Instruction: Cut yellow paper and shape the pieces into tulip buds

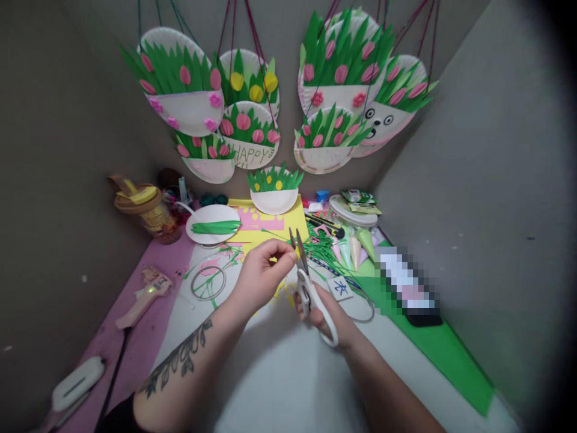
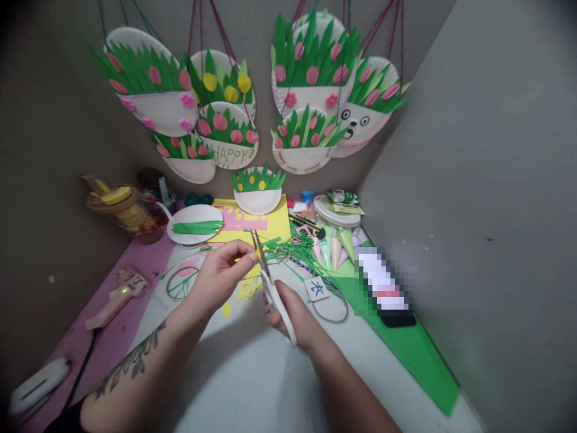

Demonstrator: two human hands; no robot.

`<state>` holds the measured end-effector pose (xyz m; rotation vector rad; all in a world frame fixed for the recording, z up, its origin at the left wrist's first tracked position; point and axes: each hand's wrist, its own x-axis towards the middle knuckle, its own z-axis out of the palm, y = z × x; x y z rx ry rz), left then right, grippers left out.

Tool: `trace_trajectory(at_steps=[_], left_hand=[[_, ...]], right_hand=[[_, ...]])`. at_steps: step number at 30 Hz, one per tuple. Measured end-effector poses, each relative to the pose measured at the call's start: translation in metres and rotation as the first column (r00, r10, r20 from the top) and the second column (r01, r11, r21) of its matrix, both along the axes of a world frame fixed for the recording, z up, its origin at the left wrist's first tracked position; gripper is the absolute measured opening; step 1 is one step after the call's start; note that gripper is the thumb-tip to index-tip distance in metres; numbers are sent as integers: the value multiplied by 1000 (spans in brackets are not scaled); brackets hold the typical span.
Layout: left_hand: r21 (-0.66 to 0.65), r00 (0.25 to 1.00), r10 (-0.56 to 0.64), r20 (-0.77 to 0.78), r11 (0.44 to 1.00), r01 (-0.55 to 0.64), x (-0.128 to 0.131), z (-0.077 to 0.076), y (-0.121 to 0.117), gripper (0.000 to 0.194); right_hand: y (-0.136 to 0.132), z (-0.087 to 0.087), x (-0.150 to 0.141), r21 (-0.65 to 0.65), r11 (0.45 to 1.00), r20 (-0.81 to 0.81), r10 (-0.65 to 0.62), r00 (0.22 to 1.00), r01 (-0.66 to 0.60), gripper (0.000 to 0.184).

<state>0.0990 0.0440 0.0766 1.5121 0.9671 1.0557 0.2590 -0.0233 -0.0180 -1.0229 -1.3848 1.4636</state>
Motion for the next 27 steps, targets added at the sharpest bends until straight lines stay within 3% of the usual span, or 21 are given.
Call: trace_trajectory(at_steps=[17, 27], left_hand=[[-1, 998, -53, -20, 999, 53, -4, -1, 4, 14], [10, 990, -125, -64, 992, 126, -12, 2, 6, 10]], right_hand=[[2, 3, 2, -15, 1000, 7, 20, 1000, -19, 75], [0, 8, 9, 6, 999, 80, 38, 996, -38, 68]])
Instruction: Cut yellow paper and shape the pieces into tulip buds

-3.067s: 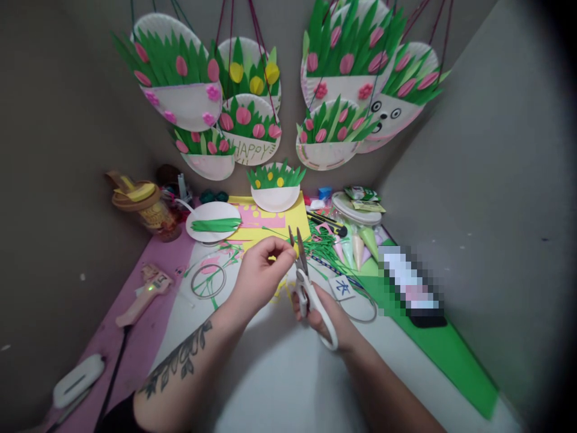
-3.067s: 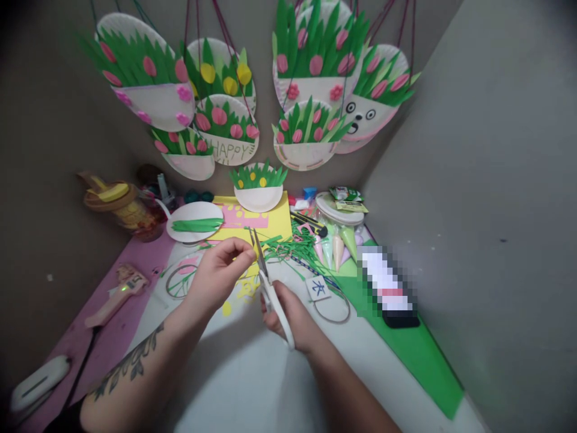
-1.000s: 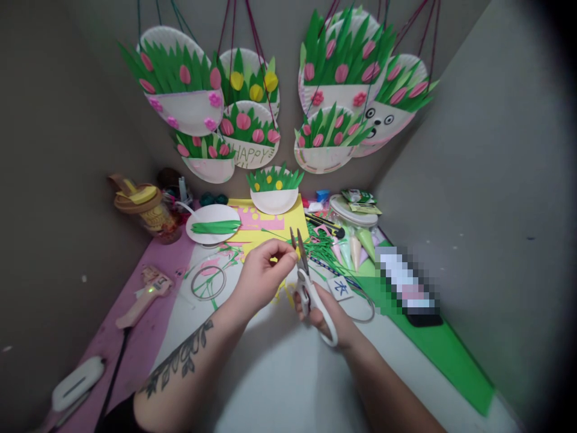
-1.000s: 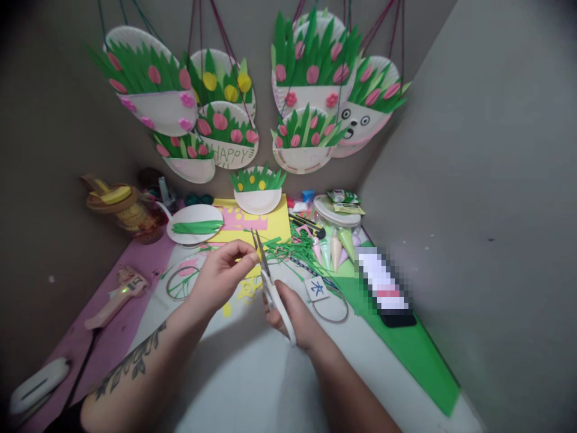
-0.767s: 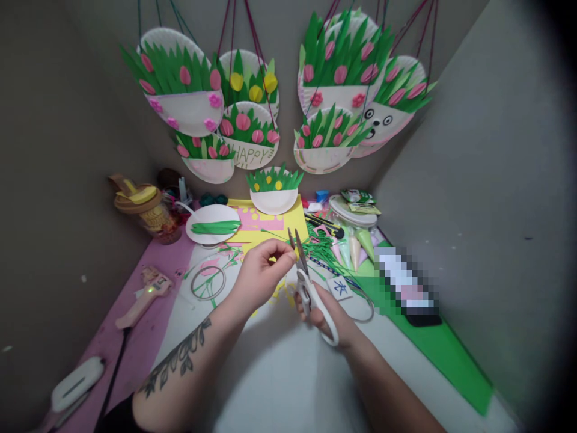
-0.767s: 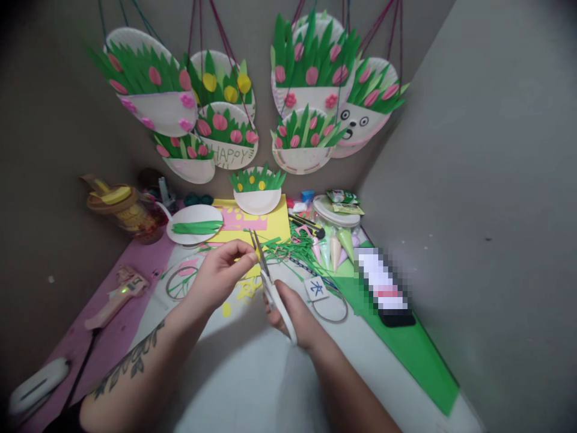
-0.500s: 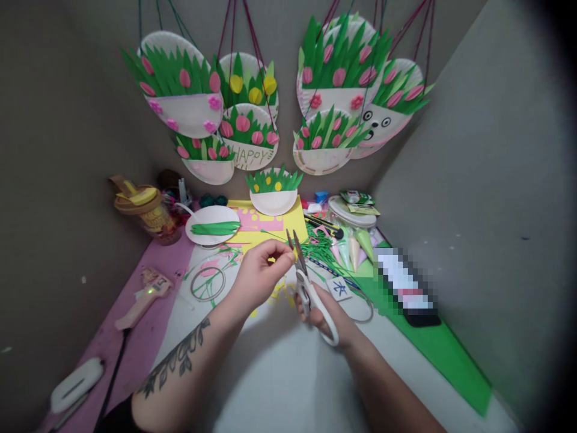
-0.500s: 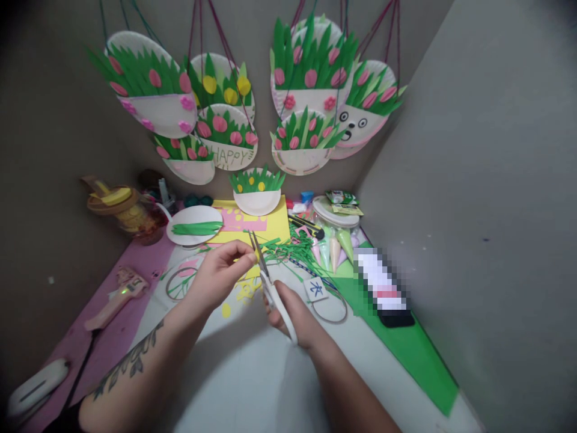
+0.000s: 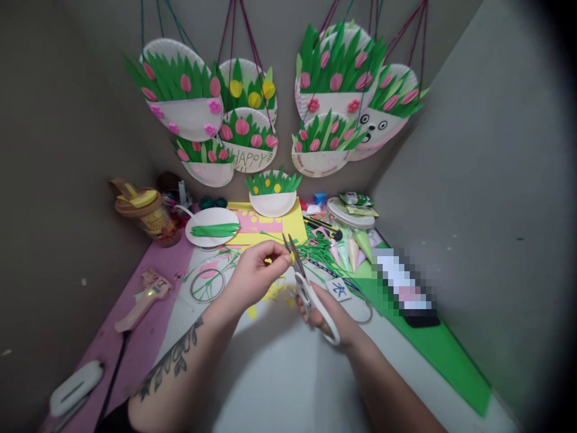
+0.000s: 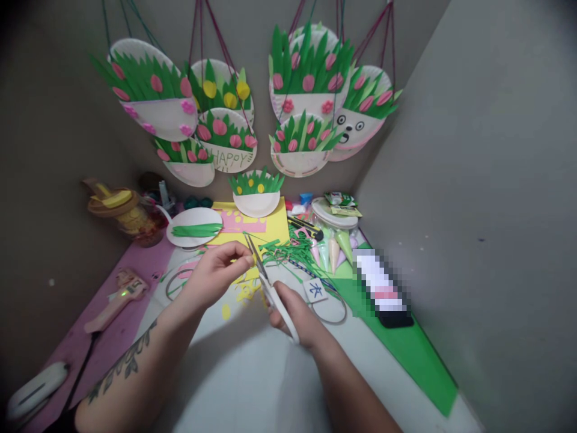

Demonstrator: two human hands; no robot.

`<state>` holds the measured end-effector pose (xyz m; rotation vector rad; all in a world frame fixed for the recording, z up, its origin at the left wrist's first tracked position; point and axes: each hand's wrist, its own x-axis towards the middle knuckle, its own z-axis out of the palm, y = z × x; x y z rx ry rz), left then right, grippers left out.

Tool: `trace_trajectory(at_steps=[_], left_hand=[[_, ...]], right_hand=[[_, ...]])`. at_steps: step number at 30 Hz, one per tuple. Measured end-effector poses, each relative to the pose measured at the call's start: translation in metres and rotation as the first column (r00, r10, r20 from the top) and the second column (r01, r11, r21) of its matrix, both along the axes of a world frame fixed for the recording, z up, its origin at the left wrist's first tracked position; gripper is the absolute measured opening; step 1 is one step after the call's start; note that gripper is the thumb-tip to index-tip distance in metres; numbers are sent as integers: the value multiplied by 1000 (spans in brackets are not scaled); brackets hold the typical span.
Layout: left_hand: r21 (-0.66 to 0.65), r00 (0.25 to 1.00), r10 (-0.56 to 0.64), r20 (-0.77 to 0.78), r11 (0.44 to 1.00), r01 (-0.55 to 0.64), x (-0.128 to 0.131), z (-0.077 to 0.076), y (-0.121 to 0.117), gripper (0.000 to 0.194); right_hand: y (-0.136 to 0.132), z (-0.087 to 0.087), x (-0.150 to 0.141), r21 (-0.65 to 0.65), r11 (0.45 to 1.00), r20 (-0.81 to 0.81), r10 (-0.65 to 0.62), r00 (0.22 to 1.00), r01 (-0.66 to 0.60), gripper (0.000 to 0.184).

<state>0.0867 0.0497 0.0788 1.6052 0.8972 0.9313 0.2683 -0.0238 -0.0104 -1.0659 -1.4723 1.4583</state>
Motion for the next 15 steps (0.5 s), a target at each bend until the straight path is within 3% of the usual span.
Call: trace_trajectory(at_steps=[15], left_hand=[[9, 1000, 0, -20, 1000, 0, 0, -4, 2, 12]], right_hand=[[2, -5, 0, -12, 1000, -8, -4, 1000, 4, 68]])
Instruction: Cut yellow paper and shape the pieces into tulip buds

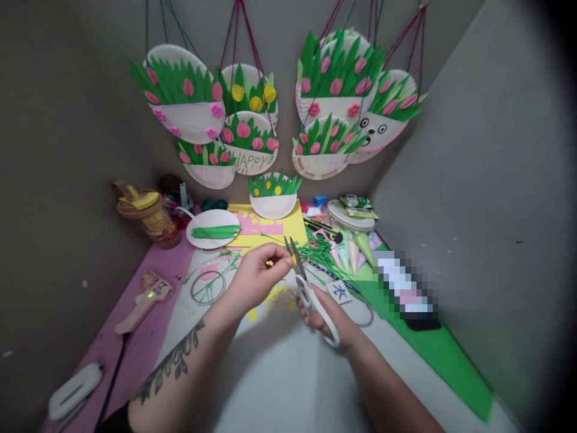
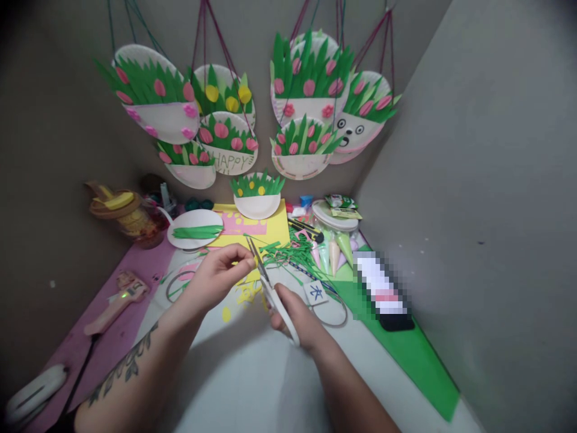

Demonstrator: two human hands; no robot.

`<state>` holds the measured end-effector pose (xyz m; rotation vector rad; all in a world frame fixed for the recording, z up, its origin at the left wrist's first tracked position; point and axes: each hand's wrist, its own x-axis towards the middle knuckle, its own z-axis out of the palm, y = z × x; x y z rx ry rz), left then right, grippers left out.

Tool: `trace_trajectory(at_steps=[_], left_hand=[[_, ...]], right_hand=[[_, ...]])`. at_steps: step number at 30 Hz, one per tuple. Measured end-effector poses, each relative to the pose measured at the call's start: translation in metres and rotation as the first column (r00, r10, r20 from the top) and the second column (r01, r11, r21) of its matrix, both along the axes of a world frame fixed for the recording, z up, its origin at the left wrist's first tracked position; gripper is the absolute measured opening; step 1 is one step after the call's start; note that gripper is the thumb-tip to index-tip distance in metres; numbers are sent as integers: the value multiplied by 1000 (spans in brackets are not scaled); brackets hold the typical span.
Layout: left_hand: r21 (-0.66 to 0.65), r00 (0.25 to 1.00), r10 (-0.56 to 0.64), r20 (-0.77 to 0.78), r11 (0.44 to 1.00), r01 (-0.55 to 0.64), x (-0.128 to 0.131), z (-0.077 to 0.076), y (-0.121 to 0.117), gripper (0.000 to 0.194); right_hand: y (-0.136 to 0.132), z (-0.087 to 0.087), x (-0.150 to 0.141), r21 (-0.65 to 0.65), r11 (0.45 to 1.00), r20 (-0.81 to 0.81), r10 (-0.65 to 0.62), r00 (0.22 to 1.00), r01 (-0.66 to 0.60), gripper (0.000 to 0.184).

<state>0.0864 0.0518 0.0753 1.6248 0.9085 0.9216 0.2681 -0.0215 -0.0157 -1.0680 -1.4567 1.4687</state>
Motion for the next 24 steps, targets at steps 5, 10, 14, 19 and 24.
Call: trace_trajectory(at_steps=[5, 10, 14, 19, 24], left_hand=[[6, 1000, -4, -8, 1000, 4, -1, 0, 0, 12], [1, 1000, -5, -4, 1000, 5, -1, 0, 0, 13], [-15, 1000, -2, 16, 1000, 2, 0, 3, 0, 16], [-134, 989, -5, 146, 991, 25, 0, 6, -1, 23], [-266, 930, -71, 360, 948, 175, 1, 3, 0, 34]], right_hand=[[0, 1, 1, -10, 1000, 7, 2, 1000, -2, 69], [1, -2, 0, -2, 1000, 9, -14, 1000, 14, 65], [4, -3, -2, -18, 996, 39, -89, 995, 90, 46], [14, -8, 1, 40, 914, 183, -403, 897, 403, 32], [25, -21, 12, 285, 782, 594, -598, 538, 554, 33]])
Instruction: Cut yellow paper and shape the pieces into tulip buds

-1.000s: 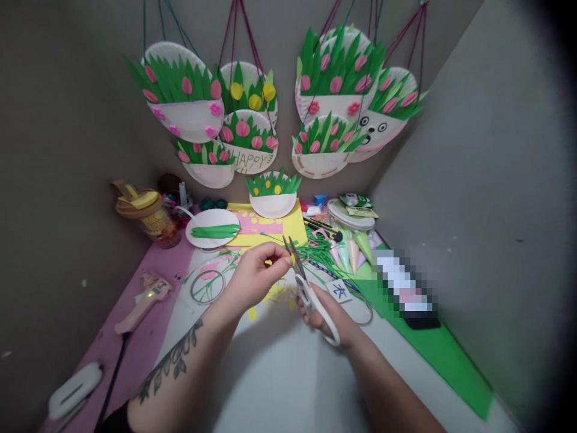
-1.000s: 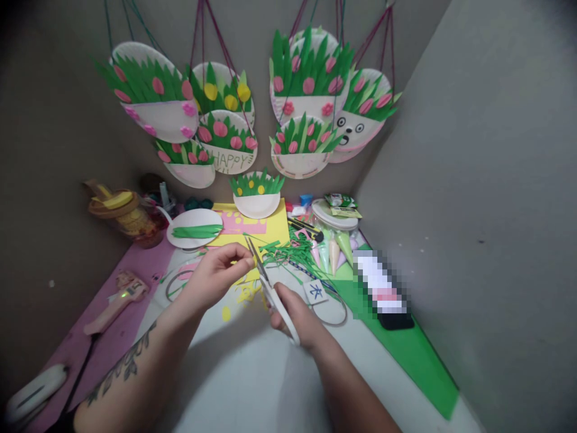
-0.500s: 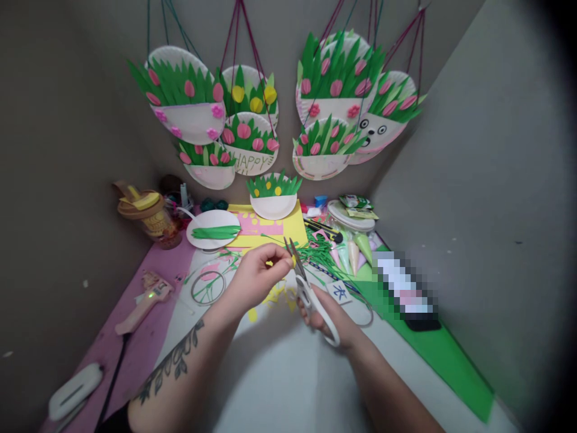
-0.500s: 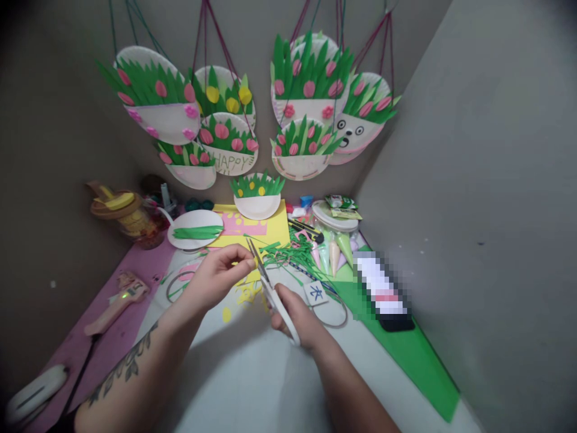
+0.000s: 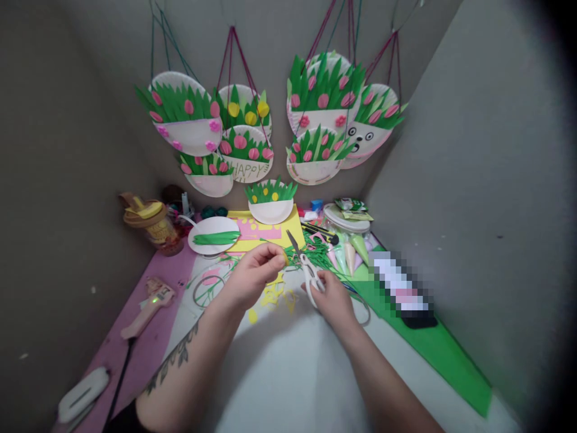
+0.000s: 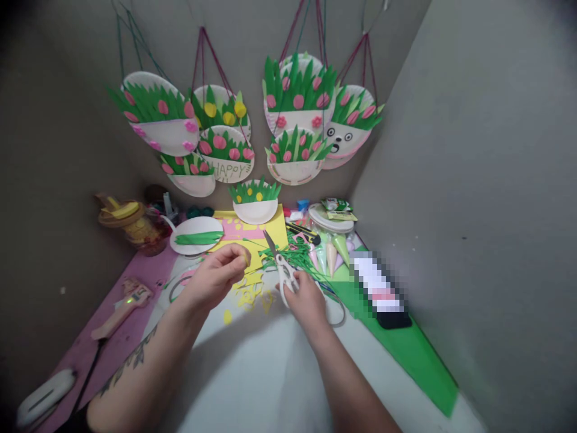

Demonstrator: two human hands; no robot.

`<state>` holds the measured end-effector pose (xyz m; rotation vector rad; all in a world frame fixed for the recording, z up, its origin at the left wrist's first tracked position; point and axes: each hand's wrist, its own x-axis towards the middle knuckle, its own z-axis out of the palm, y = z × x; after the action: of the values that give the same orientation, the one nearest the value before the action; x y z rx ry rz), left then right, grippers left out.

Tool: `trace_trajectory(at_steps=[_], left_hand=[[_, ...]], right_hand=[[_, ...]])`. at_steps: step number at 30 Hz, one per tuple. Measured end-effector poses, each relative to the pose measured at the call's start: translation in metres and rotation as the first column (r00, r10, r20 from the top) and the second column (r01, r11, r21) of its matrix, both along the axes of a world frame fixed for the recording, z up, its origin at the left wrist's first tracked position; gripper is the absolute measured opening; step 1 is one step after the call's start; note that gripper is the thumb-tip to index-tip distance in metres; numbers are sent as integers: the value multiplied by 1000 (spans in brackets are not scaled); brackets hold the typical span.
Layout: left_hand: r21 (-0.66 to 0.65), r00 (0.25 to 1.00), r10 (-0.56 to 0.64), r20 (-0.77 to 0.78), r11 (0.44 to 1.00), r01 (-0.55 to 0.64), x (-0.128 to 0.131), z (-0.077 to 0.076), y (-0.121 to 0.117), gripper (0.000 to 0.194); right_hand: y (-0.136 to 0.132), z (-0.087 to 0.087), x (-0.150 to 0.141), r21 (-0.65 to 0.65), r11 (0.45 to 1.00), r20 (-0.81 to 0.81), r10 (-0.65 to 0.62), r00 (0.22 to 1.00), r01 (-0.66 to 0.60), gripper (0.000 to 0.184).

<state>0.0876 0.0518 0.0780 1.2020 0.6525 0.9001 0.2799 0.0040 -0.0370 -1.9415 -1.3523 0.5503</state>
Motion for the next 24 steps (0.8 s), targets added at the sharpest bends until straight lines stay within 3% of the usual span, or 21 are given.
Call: trace_trajectory(at_steps=[3, 8, 11, 14, 16, 18, 21, 24], left_hand=[[-40, 994, -59, 90, 997, 63, 3, 0, -3, 37], [-34, 987, -90, 130, 995, 95, 7, 6, -16, 38], [1, 996, -70, 63, 998, 70, 5, 3, -23, 39], [68, 996, 8, -90, 998, -2, 2, -17, -31, 37], [157, 961, 128, -245, 983, -91, -1, -37, -38, 34], [237, 896, 251, -365, 956, -171, -5, -58, -47, 29], [297, 842, 351, -411, 924, -240, -11, -84, -63, 21], [373, 797, 420, -433, 889, -265, -17, -101, -77, 17]], right_hand=[[2, -2, 1, -44, 998, 210, 55, 976, -46, 40], [0, 7, -7, -115, 992, 369, 85, 926, -46, 46], [-4, 10, -10, -127, 990, 425, 104, 899, -55, 43], [-8, 10, -10, -89, 993, 433, 106, 895, -74, 33], [-10, 9, -10, 14, 996, 335, 80, 939, -90, 29], [-12, 10, -14, 179, 974, 113, 120, 986, -139, 26], [-19, 10, -30, 340, 910, -140, 297, 945, -236, 28], [-31, 6, -52, 368, 882, -214, 388, 896, -294, 33]])
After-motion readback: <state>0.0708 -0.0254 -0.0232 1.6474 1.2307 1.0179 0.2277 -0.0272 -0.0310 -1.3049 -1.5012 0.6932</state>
